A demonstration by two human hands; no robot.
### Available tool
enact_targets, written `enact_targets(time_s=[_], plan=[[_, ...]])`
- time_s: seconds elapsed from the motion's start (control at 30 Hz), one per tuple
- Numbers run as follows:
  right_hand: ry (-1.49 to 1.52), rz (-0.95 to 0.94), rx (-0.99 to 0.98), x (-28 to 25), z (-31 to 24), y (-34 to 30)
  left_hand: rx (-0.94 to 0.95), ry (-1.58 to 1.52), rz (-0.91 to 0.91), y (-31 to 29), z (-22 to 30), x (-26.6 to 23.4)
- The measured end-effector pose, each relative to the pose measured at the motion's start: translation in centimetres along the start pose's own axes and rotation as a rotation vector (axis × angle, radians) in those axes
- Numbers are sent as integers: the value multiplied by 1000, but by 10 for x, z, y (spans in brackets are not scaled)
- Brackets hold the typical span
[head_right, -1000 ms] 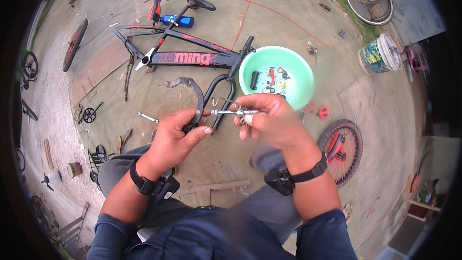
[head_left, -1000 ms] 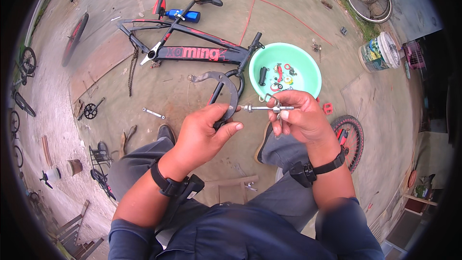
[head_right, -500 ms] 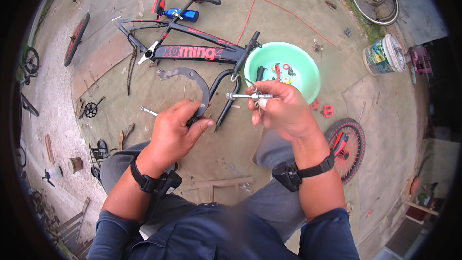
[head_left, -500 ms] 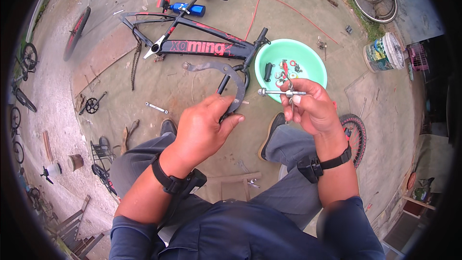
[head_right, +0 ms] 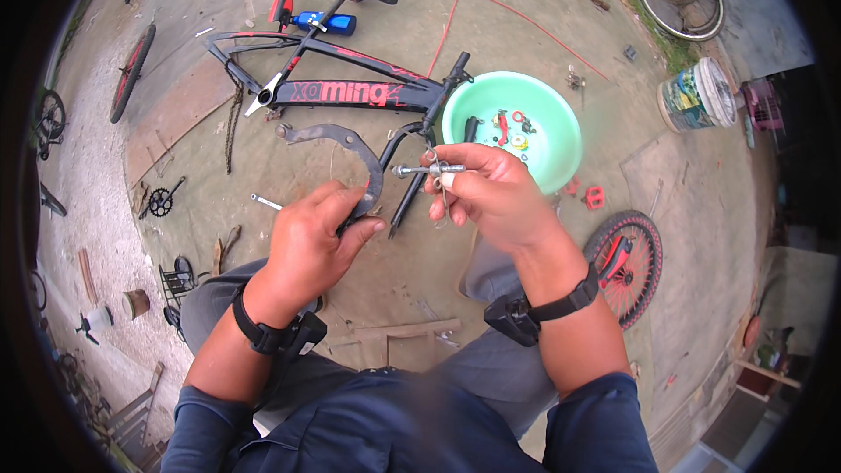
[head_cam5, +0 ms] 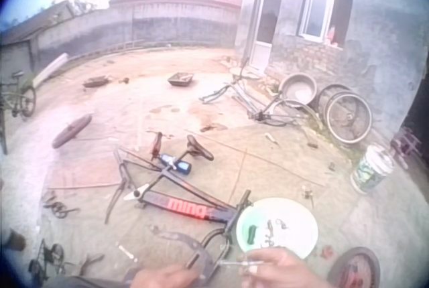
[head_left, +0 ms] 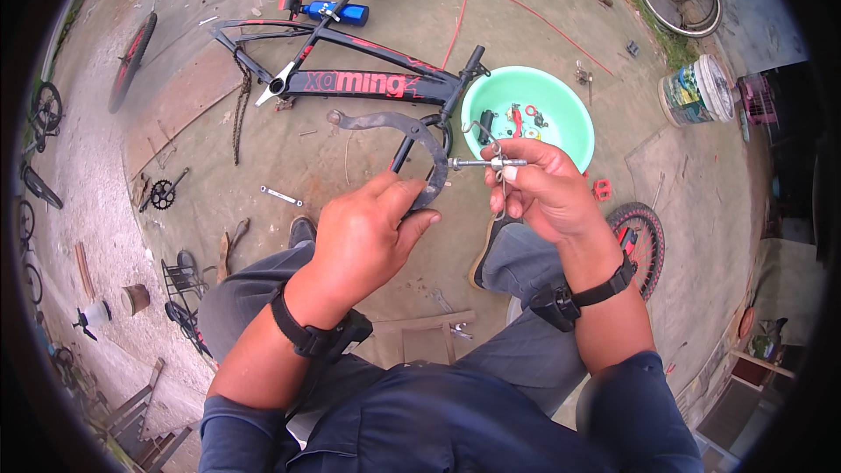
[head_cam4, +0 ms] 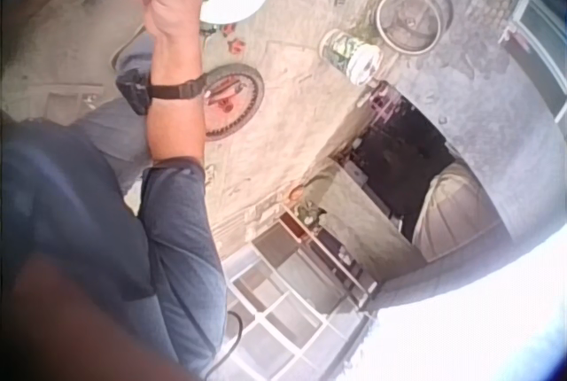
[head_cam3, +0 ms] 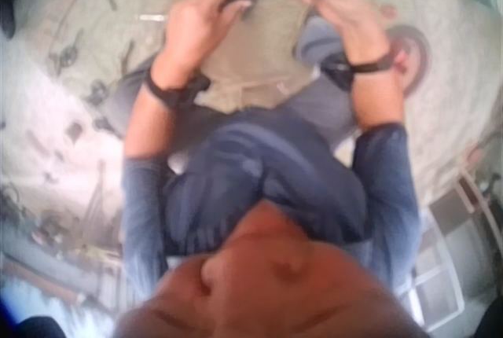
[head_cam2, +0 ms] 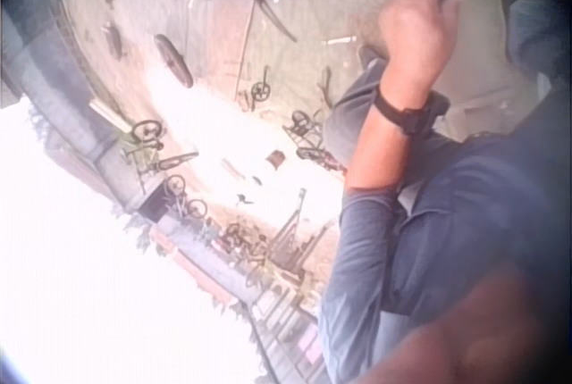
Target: The person assembles a bicycle brake caliper by hand, inserting a bolt and attaching a brake pad to the caliper arm. The person then picks up a second brake pad and attaches it to the other side of the caliper.
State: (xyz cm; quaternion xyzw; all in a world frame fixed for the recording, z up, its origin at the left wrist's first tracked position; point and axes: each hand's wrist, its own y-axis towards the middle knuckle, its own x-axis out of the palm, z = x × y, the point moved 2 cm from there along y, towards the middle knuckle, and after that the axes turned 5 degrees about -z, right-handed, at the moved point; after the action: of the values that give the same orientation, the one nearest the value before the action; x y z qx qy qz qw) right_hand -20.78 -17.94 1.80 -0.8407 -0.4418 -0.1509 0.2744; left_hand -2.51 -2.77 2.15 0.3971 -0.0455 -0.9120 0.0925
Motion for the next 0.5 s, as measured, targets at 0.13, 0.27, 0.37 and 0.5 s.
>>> enact_targets(time_s=[0.13, 0.27, 0.37, 0.5], plan=[[5, 33, 6, 5, 6, 6, 48, 31, 8, 1, 0, 1], [0, 71, -3, 9, 11, 8, 85, 76, -43, 0, 3, 2], [-18, 59, -12, 10, 11, 9, 105, 95, -70, -1, 6, 3], [-35, 57, -16, 12, 12, 9, 117, 99, -70, 0, 7, 3]])
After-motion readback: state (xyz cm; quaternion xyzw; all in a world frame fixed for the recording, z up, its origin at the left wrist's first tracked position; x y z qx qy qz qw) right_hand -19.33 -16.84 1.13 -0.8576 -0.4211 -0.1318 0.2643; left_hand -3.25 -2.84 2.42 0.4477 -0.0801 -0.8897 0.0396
